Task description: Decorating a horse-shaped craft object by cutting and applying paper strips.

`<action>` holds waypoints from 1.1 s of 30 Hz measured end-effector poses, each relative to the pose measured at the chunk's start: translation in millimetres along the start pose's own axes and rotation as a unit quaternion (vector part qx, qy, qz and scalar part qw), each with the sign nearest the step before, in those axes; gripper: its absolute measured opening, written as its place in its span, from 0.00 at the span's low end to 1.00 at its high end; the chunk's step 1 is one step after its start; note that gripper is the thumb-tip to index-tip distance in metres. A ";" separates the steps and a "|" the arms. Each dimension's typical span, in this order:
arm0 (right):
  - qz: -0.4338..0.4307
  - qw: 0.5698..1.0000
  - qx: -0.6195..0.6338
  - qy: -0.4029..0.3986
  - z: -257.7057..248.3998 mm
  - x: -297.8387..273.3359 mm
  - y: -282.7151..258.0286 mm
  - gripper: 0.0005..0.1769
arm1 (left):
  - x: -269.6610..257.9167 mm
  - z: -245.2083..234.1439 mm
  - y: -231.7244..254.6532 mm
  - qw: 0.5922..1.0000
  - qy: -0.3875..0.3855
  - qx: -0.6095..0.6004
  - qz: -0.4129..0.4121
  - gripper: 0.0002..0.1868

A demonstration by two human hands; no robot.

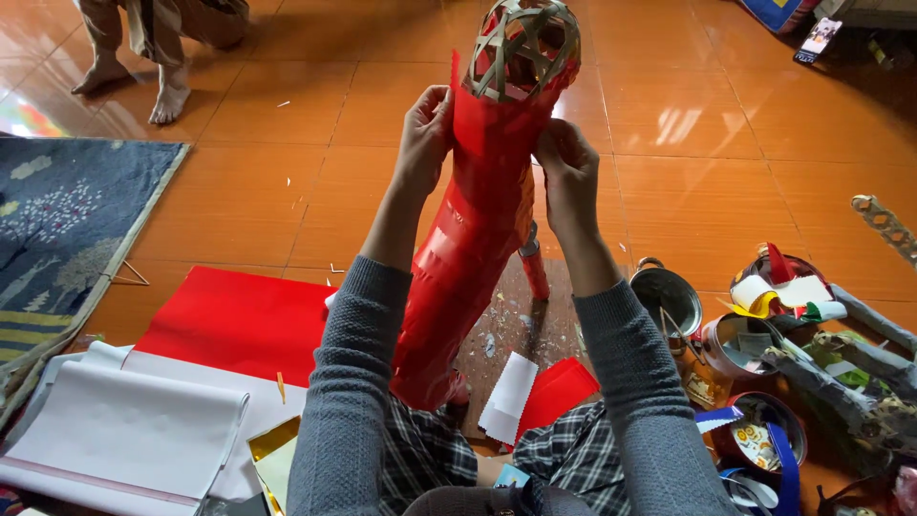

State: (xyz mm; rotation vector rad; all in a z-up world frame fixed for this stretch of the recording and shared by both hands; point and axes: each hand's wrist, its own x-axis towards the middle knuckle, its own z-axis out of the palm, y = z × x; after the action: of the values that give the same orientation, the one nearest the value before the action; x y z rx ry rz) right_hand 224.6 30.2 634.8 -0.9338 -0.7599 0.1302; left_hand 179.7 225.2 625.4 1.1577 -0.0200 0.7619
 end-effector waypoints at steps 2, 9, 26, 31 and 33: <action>0.034 0.999 0.006 0.016 1.6 0.2 -1.7 0.05 | -1.8 4.2 5.5 1.000 0.006 0.018 -0.009 0.10; 0.069 0.996 0.058 0.004 -5.9 7.4 11.8 0.05 | 11.2 -1.5 -16.4 0.999 0.027 -0.028 -0.002 0.08; 0.079 0.995 0.067 -0.012 11.1 2.8 -5.7 0.04 | 43.7 -22.2 -66.8 0.992 0.103 -0.071 -0.016 0.09; 0.080 0.991 0.096 -0.042 2.3 11.4 13.1 0.08 | 34.1 -15.3 -53.4 0.992 0.100 -0.064 -0.042 0.09; 0.081 0.990 0.110 -0.047 -0.5 16.3 19.6 0.09 | 32.3 -12.9 -51.4 0.992 0.097 -0.064 -0.052 0.09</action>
State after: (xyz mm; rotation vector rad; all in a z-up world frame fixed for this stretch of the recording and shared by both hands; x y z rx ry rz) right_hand 241.1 48.6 628.3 -0.7819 -0.7389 0.3947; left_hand 227.6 243.6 590.6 0.9512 0.1505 0.7664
